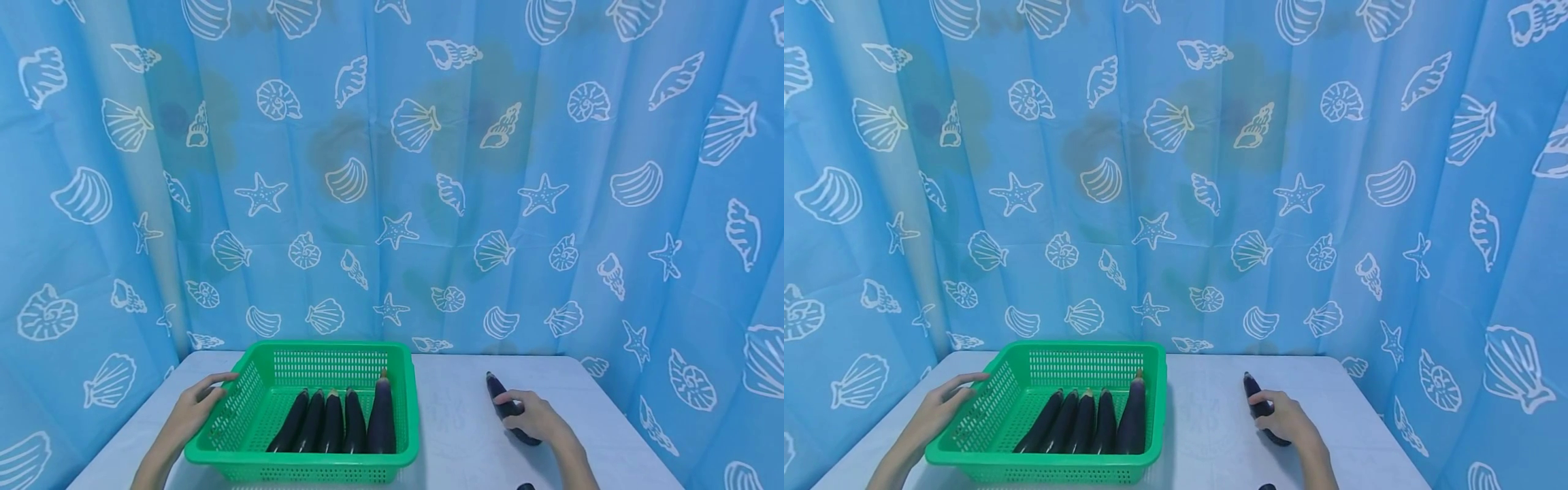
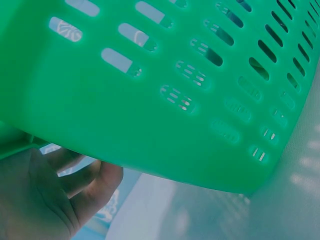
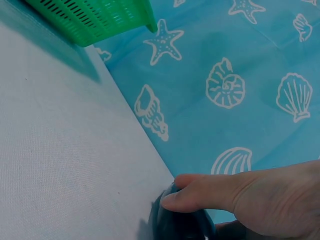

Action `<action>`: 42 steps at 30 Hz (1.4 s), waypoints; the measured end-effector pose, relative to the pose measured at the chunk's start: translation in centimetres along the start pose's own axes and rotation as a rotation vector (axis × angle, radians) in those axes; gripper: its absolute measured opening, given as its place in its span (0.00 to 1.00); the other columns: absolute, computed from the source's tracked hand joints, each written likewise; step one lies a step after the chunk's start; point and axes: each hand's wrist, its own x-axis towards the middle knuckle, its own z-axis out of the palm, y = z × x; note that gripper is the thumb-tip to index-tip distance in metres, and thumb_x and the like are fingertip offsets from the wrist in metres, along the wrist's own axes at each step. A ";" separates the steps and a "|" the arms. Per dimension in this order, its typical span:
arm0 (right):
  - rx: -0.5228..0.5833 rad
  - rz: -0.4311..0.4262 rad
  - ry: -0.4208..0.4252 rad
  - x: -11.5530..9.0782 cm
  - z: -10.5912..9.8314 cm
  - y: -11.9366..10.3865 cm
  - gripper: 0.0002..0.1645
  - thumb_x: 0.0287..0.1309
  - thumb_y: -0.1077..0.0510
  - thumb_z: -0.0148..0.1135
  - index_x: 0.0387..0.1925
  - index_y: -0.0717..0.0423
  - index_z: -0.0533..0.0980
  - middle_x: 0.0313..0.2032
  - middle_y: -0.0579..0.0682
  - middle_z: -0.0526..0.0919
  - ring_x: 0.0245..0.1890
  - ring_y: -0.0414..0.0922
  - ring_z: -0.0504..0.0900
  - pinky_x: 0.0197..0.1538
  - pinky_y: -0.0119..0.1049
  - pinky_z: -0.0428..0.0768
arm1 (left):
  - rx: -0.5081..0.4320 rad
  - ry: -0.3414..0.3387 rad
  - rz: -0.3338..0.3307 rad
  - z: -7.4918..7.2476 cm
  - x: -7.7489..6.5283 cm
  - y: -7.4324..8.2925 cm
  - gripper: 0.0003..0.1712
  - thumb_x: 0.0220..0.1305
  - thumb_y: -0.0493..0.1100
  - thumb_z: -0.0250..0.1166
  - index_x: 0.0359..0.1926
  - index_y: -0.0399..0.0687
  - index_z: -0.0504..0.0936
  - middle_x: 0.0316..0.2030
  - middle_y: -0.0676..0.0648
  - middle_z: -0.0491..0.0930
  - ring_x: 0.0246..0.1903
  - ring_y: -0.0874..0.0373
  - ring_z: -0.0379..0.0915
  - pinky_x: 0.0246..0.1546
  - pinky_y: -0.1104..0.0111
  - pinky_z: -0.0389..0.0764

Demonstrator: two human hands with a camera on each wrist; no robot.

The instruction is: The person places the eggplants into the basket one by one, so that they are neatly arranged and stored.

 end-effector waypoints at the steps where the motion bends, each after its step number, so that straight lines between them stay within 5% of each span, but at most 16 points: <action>1: 0.004 0.004 0.001 0.0 0.0 0.0 0.24 0.53 0.59 0.69 0.54 0.49 0.80 0.50 0.66 0.80 0.51 0.65 0.79 0.51 0.64 0.82 | -0.001 0.001 -0.001 0.0 0.0 0.0 0.28 0.78 0.54 0.46 0.69 0.43 0.68 0.68 0.28 0.64 0.63 0.31 0.68 0.59 0.46 0.80; 42: 0.017 -0.002 0.008 -0.4 -0.6 -1.8 0.24 0.57 0.54 0.69 0.56 0.50 0.79 0.52 0.66 0.80 0.47 0.58 0.81 0.46 0.57 0.87 | -0.010 0.005 0.019 0.0 -0.3 0.1 0.29 0.77 0.56 0.46 0.69 0.44 0.69 0.68 0.29 0.64 0.62 0.31 0.68 0.62 0.46 0.77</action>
